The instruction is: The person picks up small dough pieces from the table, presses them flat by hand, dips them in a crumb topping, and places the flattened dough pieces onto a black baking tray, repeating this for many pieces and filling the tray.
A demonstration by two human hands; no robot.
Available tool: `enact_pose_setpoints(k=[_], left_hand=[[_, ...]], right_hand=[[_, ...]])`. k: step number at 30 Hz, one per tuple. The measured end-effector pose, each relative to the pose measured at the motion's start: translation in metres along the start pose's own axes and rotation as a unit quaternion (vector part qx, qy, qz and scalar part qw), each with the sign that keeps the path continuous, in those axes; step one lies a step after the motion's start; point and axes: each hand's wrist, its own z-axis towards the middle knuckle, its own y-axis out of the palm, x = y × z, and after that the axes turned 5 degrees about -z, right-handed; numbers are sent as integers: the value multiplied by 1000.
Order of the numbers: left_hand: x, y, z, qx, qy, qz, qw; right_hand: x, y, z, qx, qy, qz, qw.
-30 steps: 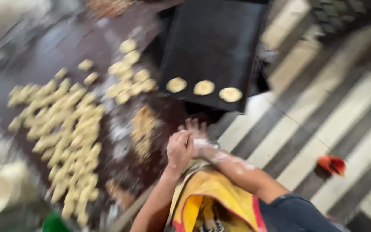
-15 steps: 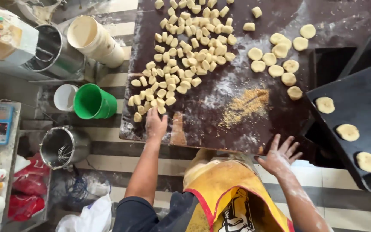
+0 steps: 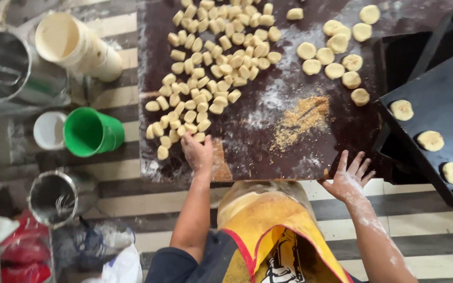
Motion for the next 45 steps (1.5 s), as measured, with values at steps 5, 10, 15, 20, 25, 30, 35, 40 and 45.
enact_pose_setpoints(k=[5, 10, 15, 20, 25, 30, 35, 40, 45], left_hand=[[11, 8, -24, 3, 23, -23, 999], [34, 21, -39, -144, 214, -18, 966], [118, 55, -25, -218, 277, -73, 933], [175, 140, -13, -196, 410, -128, 882], [141, 162, -14, -296, 365, -60, 881], [100, 85, -24, -252, 367, -55, 894], [101, 62, -8, -257, 278, 58, 924], [97, 128, 9, -159, 311, 124, 929], [96, 143, 15, -125, 340, 210, 908]], right_hand=[[2, 8, -4, 10, 16, 11, 1000], [0, 6, -4, 9, 18, 16, 1000], [-3, -13, -6, -36, 26, 18, 999], [-9, -28, -8, -70, 33, 6, 997], [-6, -36, -8, -104, 33, 0, 994], [-9, -41, -9, -131, 25, 6, 991], [-9, -43, -6, -142, 27, -1, 990], [-10, -39, -4, -130, 28, -4, 991], [-8, -34, -6, -84, 23, 6, 996]])
